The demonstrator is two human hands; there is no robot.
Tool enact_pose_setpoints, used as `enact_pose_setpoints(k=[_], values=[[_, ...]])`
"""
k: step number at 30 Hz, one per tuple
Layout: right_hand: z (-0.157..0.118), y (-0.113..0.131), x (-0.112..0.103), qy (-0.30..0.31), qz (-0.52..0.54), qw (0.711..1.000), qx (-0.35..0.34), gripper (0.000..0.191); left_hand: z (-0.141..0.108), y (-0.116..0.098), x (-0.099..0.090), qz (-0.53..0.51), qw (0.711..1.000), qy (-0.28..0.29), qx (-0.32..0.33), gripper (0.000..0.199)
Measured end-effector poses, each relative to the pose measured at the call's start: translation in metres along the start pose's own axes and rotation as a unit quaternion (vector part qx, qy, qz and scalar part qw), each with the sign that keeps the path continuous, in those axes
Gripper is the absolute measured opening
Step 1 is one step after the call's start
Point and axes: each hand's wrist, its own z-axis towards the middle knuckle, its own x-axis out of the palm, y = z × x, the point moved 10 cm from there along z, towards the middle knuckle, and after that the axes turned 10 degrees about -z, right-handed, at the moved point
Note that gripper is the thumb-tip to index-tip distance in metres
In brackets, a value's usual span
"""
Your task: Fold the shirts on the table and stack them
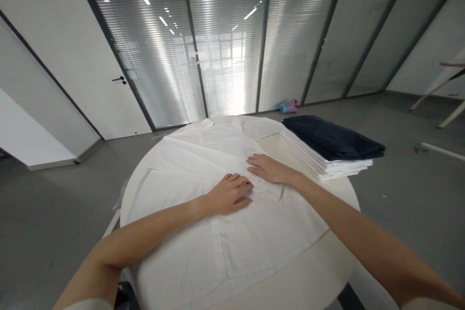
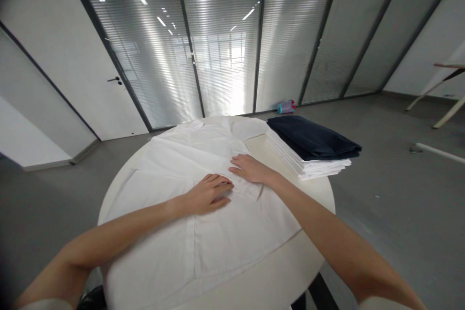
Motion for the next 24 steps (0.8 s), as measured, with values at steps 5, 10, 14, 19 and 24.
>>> enact_pose_setpoints(k=[5, 10, 14, 19, 24], values=[[-0.001, -0.002, 0.005, 0.040, 0.027, 0.999, 0.005, 0.090, -0.004, 0.004, 0.001, -0.019, 1.000, -0.002, -0.005, 0.039], [-0.003, -0.006, 0.009, 0.075, 0.039, 0.996, 0.011, 0.091, -0.006, 0.005, 0.000, -0.028, 1.000, 0.000, -0.007, 0.040], [-0.005, -0.006, 0.010, 0.086, 0.042, 0.995, 0.014, 0.086, -0.007, 0.006, 0.001, -0.033, 0.999, 0.003, -0.008, 0.040], [-0.008, -0.006, 0.010, 0.098, 0.039, 0.994, 0.020, 0.086, -0.007, 0.007, 0.001, -0.037, 0.999, 0.001, -0.006, 0.040], [-0.009, -0.007, 0.012, 0.104, 0.032, 0.994, 0.019, 0.083, -0.006, 0.007, 0.000, -0.042, 0.999, 0.000, -0.005, 0.040]])
